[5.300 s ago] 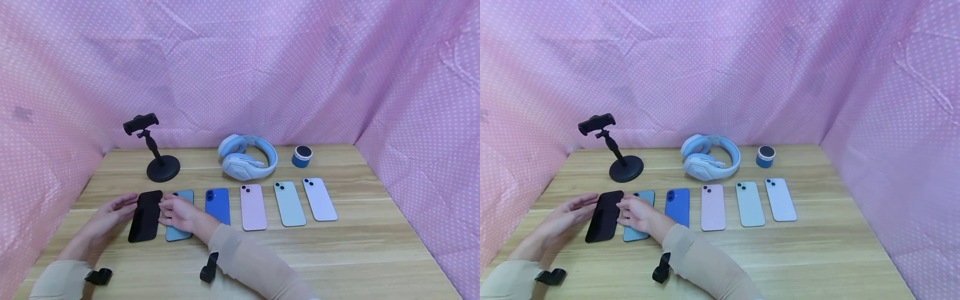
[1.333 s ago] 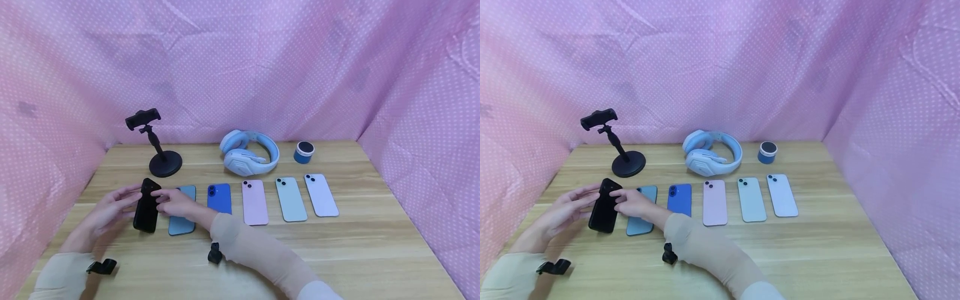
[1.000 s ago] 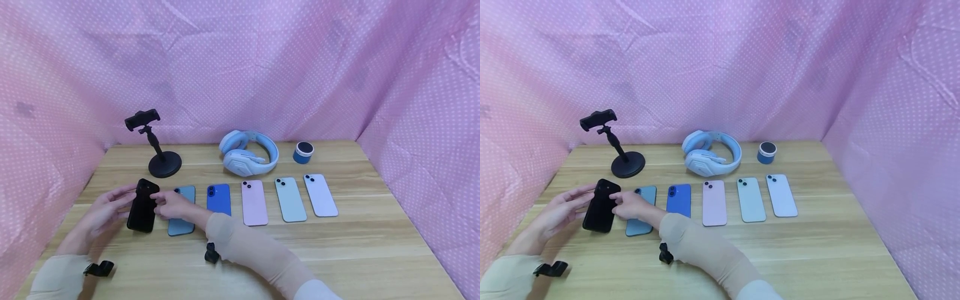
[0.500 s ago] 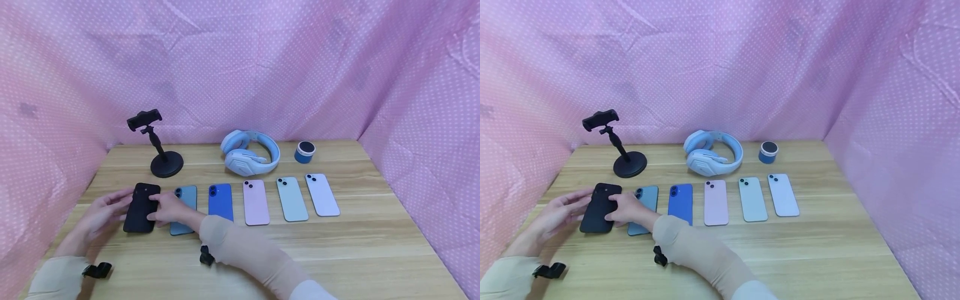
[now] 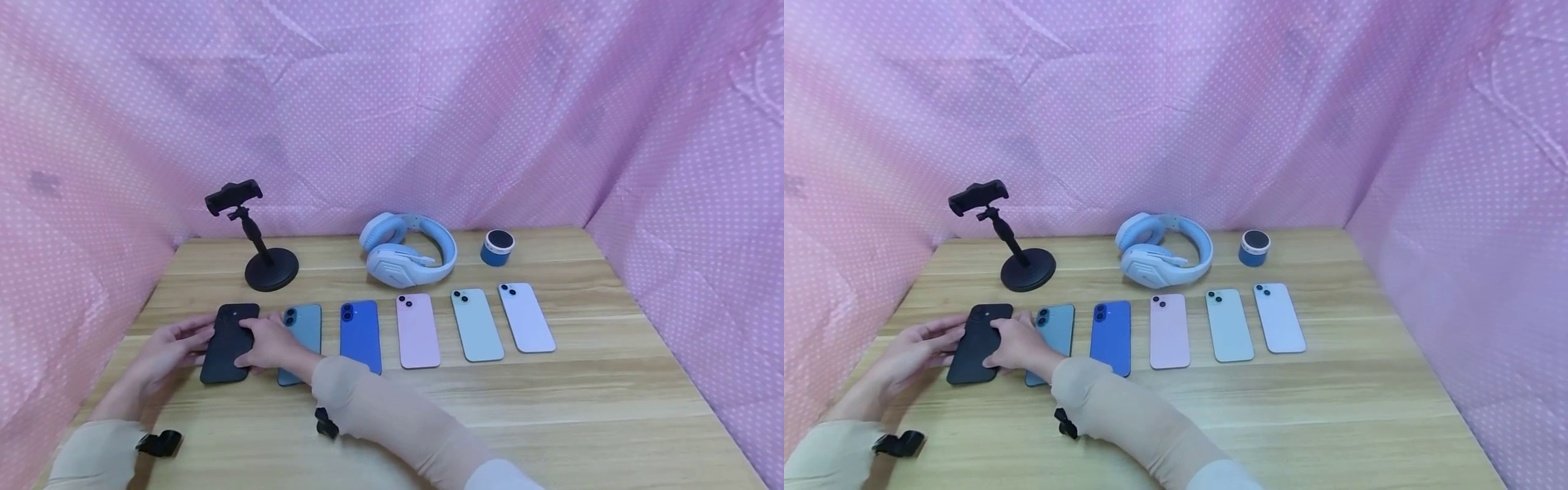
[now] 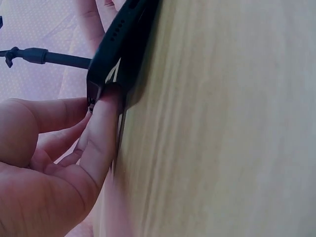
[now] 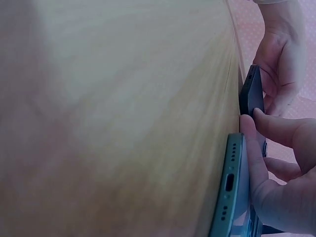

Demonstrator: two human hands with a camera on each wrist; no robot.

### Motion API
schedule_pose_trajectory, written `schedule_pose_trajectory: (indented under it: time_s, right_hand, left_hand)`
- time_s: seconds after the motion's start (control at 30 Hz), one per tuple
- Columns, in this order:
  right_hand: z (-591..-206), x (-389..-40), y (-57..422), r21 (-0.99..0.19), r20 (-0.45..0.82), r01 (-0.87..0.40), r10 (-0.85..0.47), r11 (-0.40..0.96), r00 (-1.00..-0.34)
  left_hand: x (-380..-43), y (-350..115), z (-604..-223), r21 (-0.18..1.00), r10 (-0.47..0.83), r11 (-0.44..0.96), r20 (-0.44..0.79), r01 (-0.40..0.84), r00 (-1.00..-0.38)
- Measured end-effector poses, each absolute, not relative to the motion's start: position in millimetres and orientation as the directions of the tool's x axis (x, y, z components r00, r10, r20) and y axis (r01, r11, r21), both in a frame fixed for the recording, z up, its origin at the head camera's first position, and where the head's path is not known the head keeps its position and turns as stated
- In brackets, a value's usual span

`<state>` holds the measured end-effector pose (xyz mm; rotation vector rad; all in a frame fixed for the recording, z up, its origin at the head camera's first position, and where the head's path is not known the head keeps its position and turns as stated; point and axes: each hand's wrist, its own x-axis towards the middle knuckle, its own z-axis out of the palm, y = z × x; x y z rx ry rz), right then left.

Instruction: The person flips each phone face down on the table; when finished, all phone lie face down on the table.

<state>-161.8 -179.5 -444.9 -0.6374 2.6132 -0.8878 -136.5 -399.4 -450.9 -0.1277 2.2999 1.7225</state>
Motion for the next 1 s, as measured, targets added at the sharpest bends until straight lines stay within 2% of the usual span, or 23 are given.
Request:
schedule_pose_trajectory:
  time_s: [0.37, 0.73, 1.0]
  right_hand:
    - [-447.0, -162.6, -183.0, -0.603, -0.131, -0.327, -0.495, 0.727, -0.859]
    - [-445.9, -161.0, -181.0, -0.592, -0.132, -0.344, -0.509, 0.729, -0.851]
    - [-445.6, -159.6, -180.5, -0.592, -0.139, -0.337, -0.505, 0.732, -0.852]
  left_hand:
    - [-140.8, -396.6, -447.1, 0.816, 0.026, 0.542, -0.255, -0.201, -0.967]
    - [-137.0, -398.0, -449.6, 0.84, 0.05, 0.504, -0.259, -0.199, -0.965]
    - [-137.9, -397.8, -450.3, 0.824, 0.009, 0.508, -0.294, -0.249, -0.956]
